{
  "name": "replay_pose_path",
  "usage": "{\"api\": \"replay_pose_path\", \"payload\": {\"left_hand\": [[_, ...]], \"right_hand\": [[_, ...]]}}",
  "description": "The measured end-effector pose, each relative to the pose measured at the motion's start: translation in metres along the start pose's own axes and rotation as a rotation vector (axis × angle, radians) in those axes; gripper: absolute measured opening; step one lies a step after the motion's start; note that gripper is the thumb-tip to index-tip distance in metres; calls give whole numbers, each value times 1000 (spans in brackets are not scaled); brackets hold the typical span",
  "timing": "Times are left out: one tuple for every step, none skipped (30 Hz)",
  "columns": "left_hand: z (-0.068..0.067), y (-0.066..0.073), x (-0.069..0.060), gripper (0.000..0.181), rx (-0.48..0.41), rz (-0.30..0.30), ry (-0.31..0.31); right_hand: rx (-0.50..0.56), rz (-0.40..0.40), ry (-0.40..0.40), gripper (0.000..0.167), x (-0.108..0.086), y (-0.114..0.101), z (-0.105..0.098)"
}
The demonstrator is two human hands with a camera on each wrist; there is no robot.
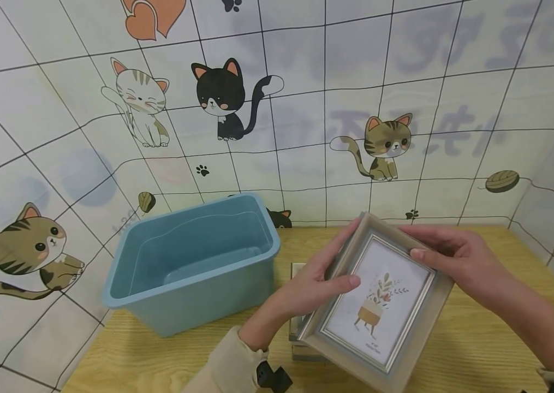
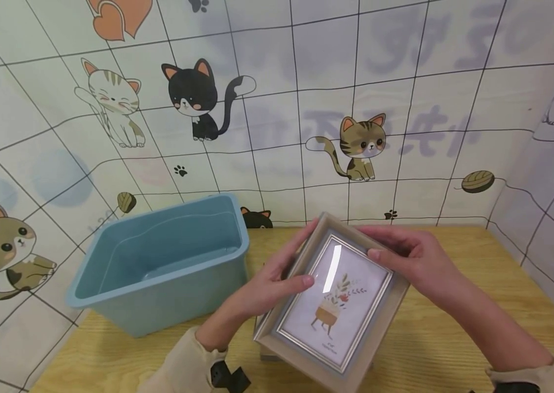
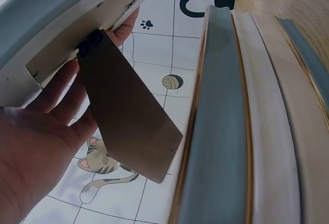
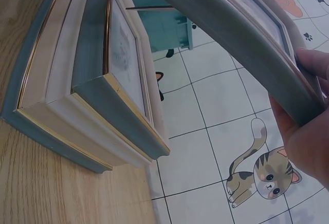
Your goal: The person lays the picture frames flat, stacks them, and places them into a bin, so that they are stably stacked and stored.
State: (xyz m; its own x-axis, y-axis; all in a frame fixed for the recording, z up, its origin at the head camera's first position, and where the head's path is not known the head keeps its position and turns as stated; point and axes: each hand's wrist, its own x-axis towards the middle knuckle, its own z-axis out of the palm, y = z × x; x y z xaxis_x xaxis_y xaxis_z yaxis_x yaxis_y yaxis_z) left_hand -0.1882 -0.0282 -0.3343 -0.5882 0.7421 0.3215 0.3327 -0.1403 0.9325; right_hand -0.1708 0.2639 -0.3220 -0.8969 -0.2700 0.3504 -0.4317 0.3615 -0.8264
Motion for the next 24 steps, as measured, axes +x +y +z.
{"api": "replay_pose_path", "payload": {"left_hand": [[0, 0, 0, 80, -7, 0, -3], [0, -1, -1, 80, -14, 3, -8], [-1, -2, -2, 79, -25, 7, -15], [-1, -3, -2, 79, -34, 10, -22], [-1, -3, -3, 79, -44, 16, -32], [-2, -4, -3, 78, -51, 22, -39], [-2, -5, -4, 78, -58, 24, -44], [-2, -5, -4, 78, -65, 27, -50], [-3, -6, -5, 78, -66, 29, -54], [-3, -7, -6, 77, -67, 26, -55], [-4, -7, -7, 77, -64, 26, -58], [-4, -8, -8, 77, -59, 22, -58], [-5, -8, -10, 76, -55, 17, -59], [-5, -8, -11, 76, -43, 6, -55], [-6, -9, -13, 75, -38, -6, -49], [-7, -8, -15, 74, -32, -20, -38], [-7, -9, -16, 73, -18, -33, -24], [-8, -9, -18, 72, -3, -51, -7], [-9, -10, -20, 71, 6, -66, 11], [-10, -11, -21, 70, 18, -83, 29], [-11, -13, -22, 69, 22, -99, 49], [-11, -14, -24, 68, 28, -116, 76], [-12, -16, -25, 66, 29, -130, 103], [-13, -18, -26, 65, 24, -145, 133]], "right_hand": [[-1, 9, 7, 45, 0, 0, 0], [-1, 15, 12, 45, -1, 1, 0], [4, 22, 16, 45, -1, 1, -1], [7, 26, 20, 45, -1, 1, -1], [9, 29, 22, 45, -2, 2, -1], [14, 31, 23, 45, -2, 2, -2], [20, 33, 24, 45, -2, 3, -2], [24, 31, 22, 45, -2, 3, -2], [34, 34, 20, 45, -3, 4, -2], [40, 36, 20, 45, -3, 5, -2], [44, 44, 22, 44, -3, 5, -2], [44, 50, 27, 44, -4, 6, -2], [46, 61, 32, 43, -5, 7, -3], [41, 69, 38, 43, -5, 7, -3], [39, 80, 45, 42, -6, 8, -4], [27, 89, 55, 42, -6, 8, -5], [15, 100, 66, 42, -6, 9, -5], [3, 109, 76, 42, -7, 9, -5], [-4, 120, 85, 42, -7, 10, -6], [-12, 130, 96, 43, -7, 10, -6], [-12, 142, 107, 43, -7, 11, -6], [-9, 155, 120, 44, -8, 11, -5], [11, 169, 132, 45, -8, 12, -5], [43, 178, 143, 46, -8, 12, -4]]}}
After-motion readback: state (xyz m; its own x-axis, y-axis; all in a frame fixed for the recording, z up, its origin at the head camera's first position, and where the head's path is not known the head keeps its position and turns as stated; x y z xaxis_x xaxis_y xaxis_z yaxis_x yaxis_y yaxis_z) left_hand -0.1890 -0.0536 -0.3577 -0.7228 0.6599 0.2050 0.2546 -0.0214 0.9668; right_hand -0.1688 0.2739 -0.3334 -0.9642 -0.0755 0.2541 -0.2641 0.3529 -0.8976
